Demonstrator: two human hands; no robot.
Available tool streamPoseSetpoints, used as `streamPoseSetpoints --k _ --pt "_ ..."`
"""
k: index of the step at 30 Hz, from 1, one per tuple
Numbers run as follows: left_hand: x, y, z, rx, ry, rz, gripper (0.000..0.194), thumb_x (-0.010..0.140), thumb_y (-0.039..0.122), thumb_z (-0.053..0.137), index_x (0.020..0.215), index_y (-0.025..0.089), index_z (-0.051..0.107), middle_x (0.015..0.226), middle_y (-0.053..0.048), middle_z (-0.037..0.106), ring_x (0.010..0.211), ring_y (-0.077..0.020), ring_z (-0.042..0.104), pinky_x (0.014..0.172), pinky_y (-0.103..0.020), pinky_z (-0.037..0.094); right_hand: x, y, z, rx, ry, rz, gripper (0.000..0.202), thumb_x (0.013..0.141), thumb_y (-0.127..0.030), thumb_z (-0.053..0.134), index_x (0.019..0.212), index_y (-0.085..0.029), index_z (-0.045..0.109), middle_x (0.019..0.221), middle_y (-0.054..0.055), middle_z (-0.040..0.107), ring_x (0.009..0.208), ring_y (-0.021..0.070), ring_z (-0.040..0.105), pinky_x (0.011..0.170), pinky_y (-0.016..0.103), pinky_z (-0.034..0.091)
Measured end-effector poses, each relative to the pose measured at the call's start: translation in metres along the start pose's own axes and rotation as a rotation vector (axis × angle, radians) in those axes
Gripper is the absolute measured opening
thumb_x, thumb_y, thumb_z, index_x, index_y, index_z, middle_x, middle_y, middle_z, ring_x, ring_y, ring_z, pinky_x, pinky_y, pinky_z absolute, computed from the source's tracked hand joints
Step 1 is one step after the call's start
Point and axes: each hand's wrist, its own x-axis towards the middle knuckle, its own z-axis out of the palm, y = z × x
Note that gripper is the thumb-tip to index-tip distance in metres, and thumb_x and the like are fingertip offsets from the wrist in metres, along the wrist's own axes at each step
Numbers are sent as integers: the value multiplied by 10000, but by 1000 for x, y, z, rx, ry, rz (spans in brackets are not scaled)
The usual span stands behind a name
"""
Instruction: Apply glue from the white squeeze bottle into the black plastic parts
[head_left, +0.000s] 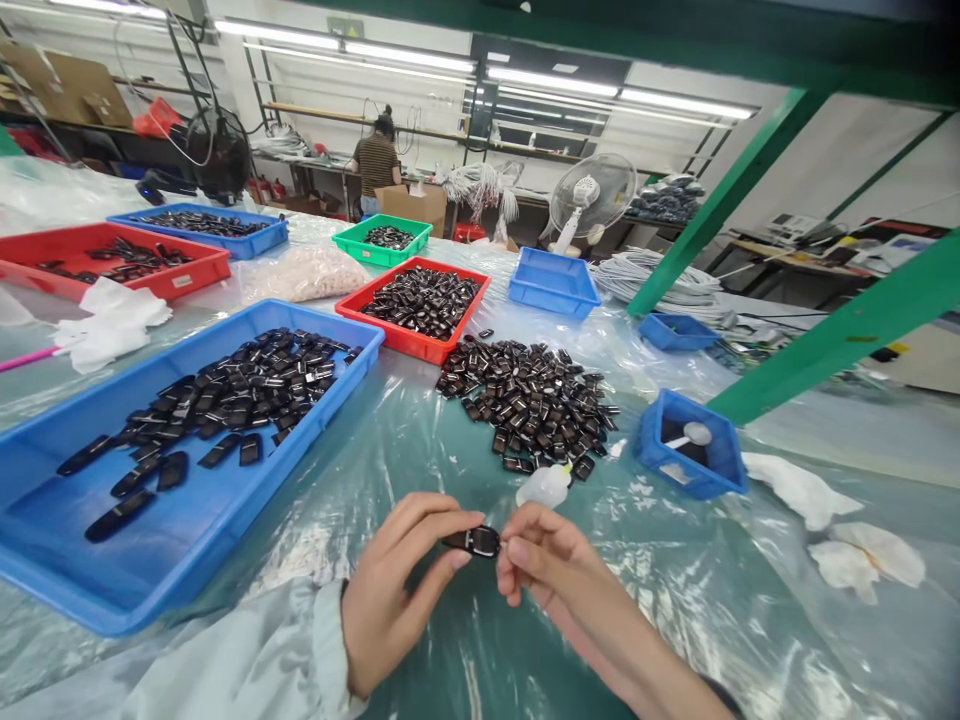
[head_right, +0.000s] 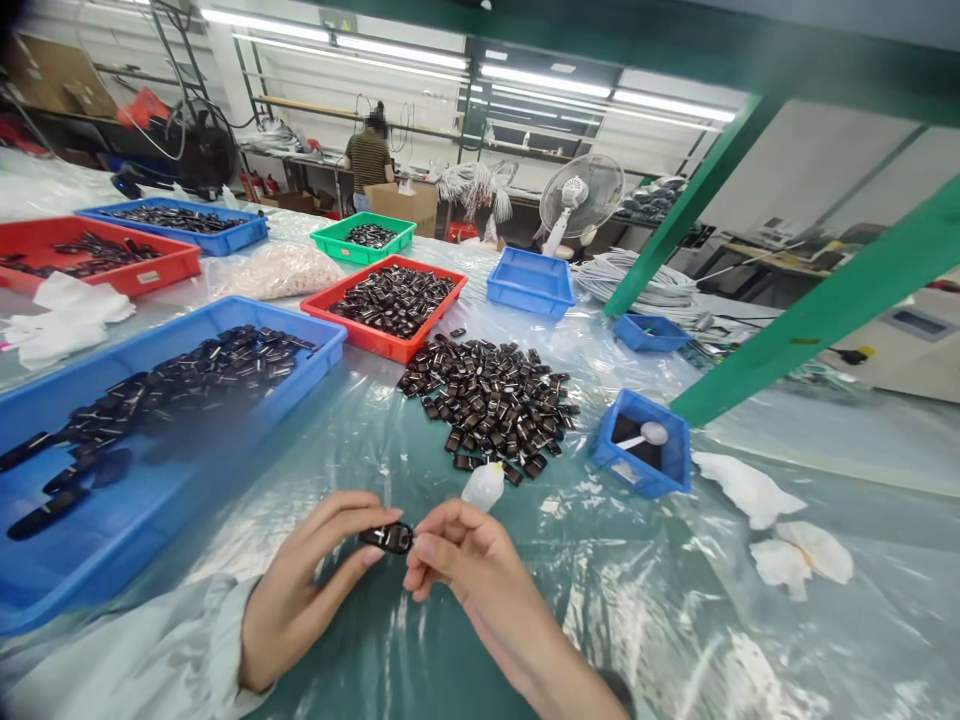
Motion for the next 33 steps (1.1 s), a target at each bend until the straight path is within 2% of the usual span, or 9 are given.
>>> streamPoseSetpoints --k 7,13,15,17,20,27,30,33 --pt "-1 3 0 -16 0 24 264 964 152 459 1192 268 524 1084 -19 556 991 -138 515 874 -219 378 -2 1 1 103 -48 48 199 769 -235 807 763 -138 633 607 -3 642 529 72 596 539 151 487" --pt "0 1 0 -32 2 34 258 952 140 477 1178 244 545 1066 -37 579 974 -154 530 854 -243 403 -2 2 1 72 -30 52 203 776 -260 799 762 -148 630 609 -13 608 532 65 560 534 142 449" --pt "-1 1 0 -28 6 27 254 951 146 482 1175 245 551 1067 -42 586 972 -159 541 848 -244 412 -2 2 0 59 -25 45 183 787 -263 790 823 -163 641 628 -24 585 555 65 546 554 150 448" --pt "-2 1 1 -29 11 31 252 953 156 481 1178 246 551 1075 -44 593 970 -157 552 842 -238 419 -2 4 -1 41 -37 61 255 784 -288 792 963 -192 638 700 -22 579 581 71 543 578 169 449" --pt "-3 3 0 -37 30 90 240 961 161 471 1175 230 554 1070 -51 609 959 -151 566 841 -231 424 -1 11 0 61 -98 96 414 756 -369 804 1080 -202 607 775 -6 575 598 83 546 587 190 446" --pt "-3 5 -4 65 28 227 253 952 129 483 1193 185 536 1061 -63 626 935 -150 574 822 -239 427 0 25 2 179 -176 123 495 726 -431 811 1097 -178 604 670 -13 554 585 101 543 562 197 464" --pt "-3 7 -2 121 40 262 244 963 141 464 1196 173 529 1048 -62 621 910 -146 567 799 -240 426 1 26 3 122 -154 108 499 720 -455 808 1083 -178 608 670 -11 558 588 99 542 565 196 460" --pt "3 12 -9 288 71 336 244 964 121 448 1194 155 524 1021 -68 606 894 -152 549 792 -251 415 2 18 2 -56 -144 -1 425 754 -481 771 1020 -184 626 697 -5 566 585 94 530 560 198 447"
